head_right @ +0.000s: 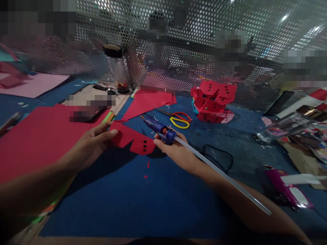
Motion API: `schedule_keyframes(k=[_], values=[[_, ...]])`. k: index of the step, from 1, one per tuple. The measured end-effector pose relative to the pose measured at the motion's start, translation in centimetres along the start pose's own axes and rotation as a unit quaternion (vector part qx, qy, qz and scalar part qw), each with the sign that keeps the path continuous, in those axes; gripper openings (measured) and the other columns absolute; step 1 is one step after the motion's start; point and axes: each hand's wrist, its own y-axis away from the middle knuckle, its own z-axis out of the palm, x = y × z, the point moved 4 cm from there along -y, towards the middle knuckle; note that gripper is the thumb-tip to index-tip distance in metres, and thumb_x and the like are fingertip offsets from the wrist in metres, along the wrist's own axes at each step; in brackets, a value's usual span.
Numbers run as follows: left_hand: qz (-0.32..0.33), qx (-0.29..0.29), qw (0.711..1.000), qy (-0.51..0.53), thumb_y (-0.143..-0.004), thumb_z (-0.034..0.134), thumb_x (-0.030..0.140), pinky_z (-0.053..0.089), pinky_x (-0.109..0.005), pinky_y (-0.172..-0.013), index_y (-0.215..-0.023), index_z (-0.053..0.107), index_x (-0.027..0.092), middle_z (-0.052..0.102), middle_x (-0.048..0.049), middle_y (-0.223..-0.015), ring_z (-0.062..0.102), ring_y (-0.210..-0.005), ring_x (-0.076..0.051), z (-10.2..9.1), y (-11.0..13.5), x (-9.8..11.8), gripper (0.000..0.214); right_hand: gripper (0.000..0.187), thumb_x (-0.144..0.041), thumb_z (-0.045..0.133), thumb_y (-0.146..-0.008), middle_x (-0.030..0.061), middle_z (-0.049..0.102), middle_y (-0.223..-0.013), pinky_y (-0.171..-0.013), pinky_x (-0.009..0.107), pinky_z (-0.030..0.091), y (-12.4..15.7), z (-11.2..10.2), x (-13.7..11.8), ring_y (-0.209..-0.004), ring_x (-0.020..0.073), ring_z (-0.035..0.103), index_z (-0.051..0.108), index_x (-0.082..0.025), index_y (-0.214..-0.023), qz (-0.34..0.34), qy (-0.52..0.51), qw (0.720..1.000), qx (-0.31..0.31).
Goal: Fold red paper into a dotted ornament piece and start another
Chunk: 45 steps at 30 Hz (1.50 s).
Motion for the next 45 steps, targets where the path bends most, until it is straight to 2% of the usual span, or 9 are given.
schedule_keyframes(k=[4,11,15,24,29,35,38,42,45], values=[[0.063,0.029,0.995,-0.075,-0.081,0.082,0.040,0.052,-0.027,-0.074,-0.135,0.061,0.031,0.071,-0.0013,-0.098,0.066,-0.090,-0.019,-0.4,0.0,0.6,0.058,0.027,-0.044,0.076,-0.080,0.0024,0.073,-0.083,-0.066,0.032,0.057,0.0,-0.3,0.0,-0.072,0.0171,0.067,0.072,-0.020,-0.092,-0.022,-0.012,1.000,0.017],[0.110,0.012,0.961,-0.253,-0.090,0.071,0.049,0.047,-0.027,-0.073,-0.103,0.075,0.023,0.072,-0.0028,-0.094,0.062,-0.084,-0.018,-0.2,0.4,0.9,0.030,0.025,-0.043,0.075,-0.083,0.0025,0.074,-0.083,-0.065,0.031,0.056,-0.2,-0.5,0.2,-0.068,0.0158,0.066,0.073,-0.020,-0.093,-0.056,0.005,0.998,0.006],[0.102,0.000,0.965,-0.241,-0.089,0.073,0.046,0.046,-0.025,-0.070,-0.102,0.073,0.020,0.071,-0.0005,-0.086,0.061,-0.079,-0.016,0.2,0.5,1.1,0.029,0.023,-0.040,0.076,-0.081,0.0015,0.073,-0.078,-0.060,0.028,0.054,-0.7,-0.6,0.1,-0.063,0.0144,0.063,0.072,-0.019,-0.089,-0.060,-0.007,0.998,0.013],[0.097,0.002,0.969,-0.225,-0.092,0.075,0.033,0.046,-0.024,-0.078,-0.107,0.073,0.019,0.074,0.0009,-0.096,0.062,-0.086,-0.013,-0.2,0.5,0.9,0.021,0.018,-0.036,0.074,-0.085,-0.0014,0.071,-0.080,-0.064,0.027,0.053,-1.6,-0.9,0.9,-0.062,0.0109,0.060,0.071,-0.020,-0.094,-0.078,0.007,0.997,0.004],[0.083,0.004,0.965,-0.250,-0.090,0.076,0.038,0.044,-0.023,-0.063,-0.105,0.073,0.019,0.073,0.0009,-0.089,0.058,-0.074,-0.011,-0.2,0.5,1.1,0.025,0.016,-0.033,0.074,-0.085,-0.0003,0.071,-0.082,-0.064,0.028,0.053,-1.4,-0.8,0.7,-0.066,0.0128,0.062,0.071,-0.020,-0.093,-0.072,0.010,0.997,0.010],[0.071,0.010,0.969,-0.235,-0.087,0.076,0.045,0.042,-0.021,-0.053,-0.105,0.072,0.019,0.070,0.0012,-0.080,0.053,-0.062,-0.010,-0.4,0.1,1.2,0.032,0.018,-0.038,0.074,-0.088,0.0005,0.067,-0.075,-0.069,0.031,0.051,-0.5,-1.5,0.5,-0.066,0.0158,0.061,0.071,-0.020,-0.093,-0.064,0.069,0.992,0.081],[0.076,0.020,0.972,-0.220,-0.086,0.076,0.048,0.043,-0.020,-0.054,-0.104,0.072,0.019,0.069,0.0003,-0.078,0.056,-0.063,-0.010,-0.7,-0.2,1.1,0.035,0.024,-0.046,0.072,-0.091,-0.0012,0.063,-0.072,-0.063,0.029,0.048,0.7,-1.2,-0.4,-0.066,0.0160,0.060,0.068,-0.023,-0.091,-0.092,0.080,0.992,0.043],[0.067,0.023,0.976,-0.204,-0.085,0.077,0.049,0.042,-0.021,-0.052,-0.108,0.070,0.020,0.069,0.0007,-0.075,0.056,-0.058,-0.010,-0.7,-0.2,1.0,0.037,0.021,-0.041,0.070,-0.094,0.0002,0.062,-0.084,-0.063,0.026,0.045,2.2,0.2,-1.9,-0.070,0.0127,0.057,0.064,-0.021,-0.089,-0.141,0.099,0.981,-0.088],[0.064,0.026,0.977,-0.204,-0.085,0.078,0.047,0.043,-0.021,-0.051,-0.112,0.069,0.020,0.069,0.0012,-0.073,0.058,-0.057,-0.011,-0.5,-0.1,1.1,0.039,0.020,-0.037,0.068,-0.094,0.0014,0.060,-0.086,-0.066,0.025,0.045,2.5,1.0,-2.4,-0.074,0.0126,0.057,0.063,-0.020,-0.085,-0.171,0.112,0.972,-0.116]])
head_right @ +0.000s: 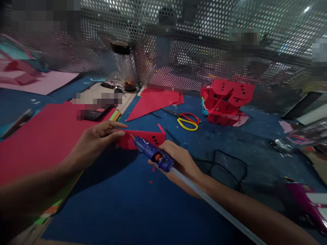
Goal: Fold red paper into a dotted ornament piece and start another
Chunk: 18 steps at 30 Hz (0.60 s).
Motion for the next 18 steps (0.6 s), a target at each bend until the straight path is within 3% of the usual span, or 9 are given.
schedule_keyframes(k=[5,11,18], values=[[-0.002,-0.016,1.000,0.012,-0.089,0.074,0.042,0.049,-0.022,-0.061,-0.106,0.068,0.018,0.072,-0.0010,-0.079,0.061,-0.063,-0.011,0.41,0.03,0.21,0.030,0.029,-0.043,0.064,-0.097,0.0022,0.062,-0.086,-0.068,0.027,0.046,-0.24,0.55,0.11,-0.077,0.0146,0.059,0.058,-0.021,-0.080,0.020,0.012,1.000,-0.009],[0.000,-0.034,0.999,0.007,-0.092,0.070,0.041,0.048,-0.023,-0.060,-0.104,0.068,0.018,0.069,0.0004,-0.073,0.060,-0.063,-0.012,0.55,0.06,0.22,0.026,0.031,-0.048,0.060,-0.098,0.0024,0.063,-0.088,-0.070,0.028,0.045,-0.24,0.75,0.08,-0.078,0.0152,0.060,0.061,-0.021,-0.083,0.052,0.010,0.998,-0.025],[0.010,-0.048,0.999,0.008,-0.091,0.070,0.043,0.048,-0.024,-0.060,-0.104,0.068,0.018,0.069,0.0001,-0.074,0.061,-0.063,-0.012,0.70,0.17,0.24,0.028,0.027,-0.043,0.062,-0.099,0.0006,0.062,-0.087,-0.068,0.027,0.043,-0.12,1.12,0.84,-0.074,0.0138,0.059,0.059,-0.021,-0.084,0.030,0.021,0.999,-0.031]])
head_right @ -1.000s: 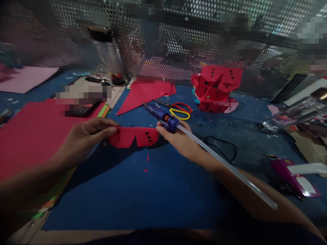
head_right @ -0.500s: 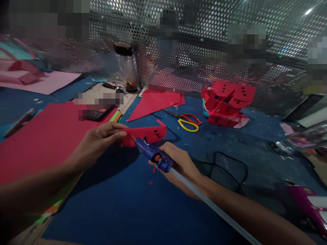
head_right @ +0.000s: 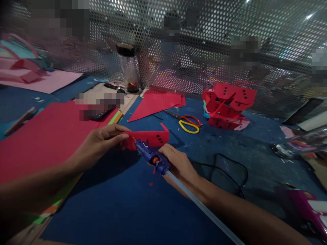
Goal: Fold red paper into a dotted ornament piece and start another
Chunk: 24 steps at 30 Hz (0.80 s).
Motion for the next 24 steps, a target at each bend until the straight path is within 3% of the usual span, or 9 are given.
schedule_keyframes(k=[7,24], values=[[0.004,-0.014,1.000,0.010,-0.092,0.070,0.043,0.050,-0.025,-0.061,-0.104,0.068,0.018,0.071,-0.0019,-0.076,0.061,-0.063,-0.013,0.2,0.1,-0.1,0.027,0.010,-0.023,0.065,-0.094,-0.0009,0.061,-0.088,-0.065,0.026,0.040,0.1,0.3,1.0,-0.071,0.0131,0.057,0.057,-0.022,-0.088,-0.006,0.038,0.999,-0.008],[0.003,-0.022,1.000,0.015,-0.092,0.069,0.040,0.049,-0.026,-0.062,-0.103,0.067,0.019,0.073,-0.0028,-0.080,0.061,-0.065,-0.014,0.3,0.1,0.1,0.023,0.017,-0.018,0.069,-0.086,-0.0033,0.060,-0.081,-0.060,0.024,0.036,0.2,0.7,2.1,-0.064,0.0118,0.052,0.052,-0.023,-0.089,-0.036,0.082,0.996,0.030]])
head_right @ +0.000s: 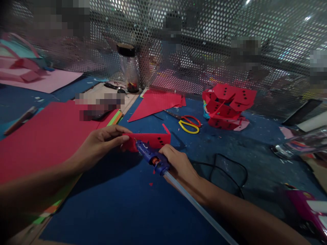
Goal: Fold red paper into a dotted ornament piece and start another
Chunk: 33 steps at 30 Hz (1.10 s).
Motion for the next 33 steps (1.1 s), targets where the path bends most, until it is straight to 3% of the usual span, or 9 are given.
schedule_keyframes(k=[28,33], values=[[0.005,-0.003,1.000,-0.001,-0.091,0.070,0.040,0.049,-0.025,-0.061,-0.100,0.068,0.020,0.072,-0.0014,-0.078,0.060,-0.064,-0.013,0.1,0.2,0.0,0.021,0.018,-0.027,0.070,-0.085,-0.0026,0.062,-0.079,-0.060,0.025,0.035,0.2,0.7,1.3,-0.066,0.0142,0.055,0.053,-0.024,-0.089,0.010,0.018,1.000,0.002],[0.004,-0.002,1.000,0.001,-0.092,0.070,0.040,0.048,-0.026,-0.062,-0.102,0.068,0.020,0.072,-0.0018,-0.080,0.061,-0.065,-0.013,0.0,0.1,-0.2,0.023,0.017,-0.023,0.069,-0.086,-0.0030,0.061,-0.078,-0.060,0.024,0.036,0.1,0.2,0.5,-0.065,0.0135,0.054,0.052,-0.024,-0.088,0.013,0.005,1.000,-0.009]])
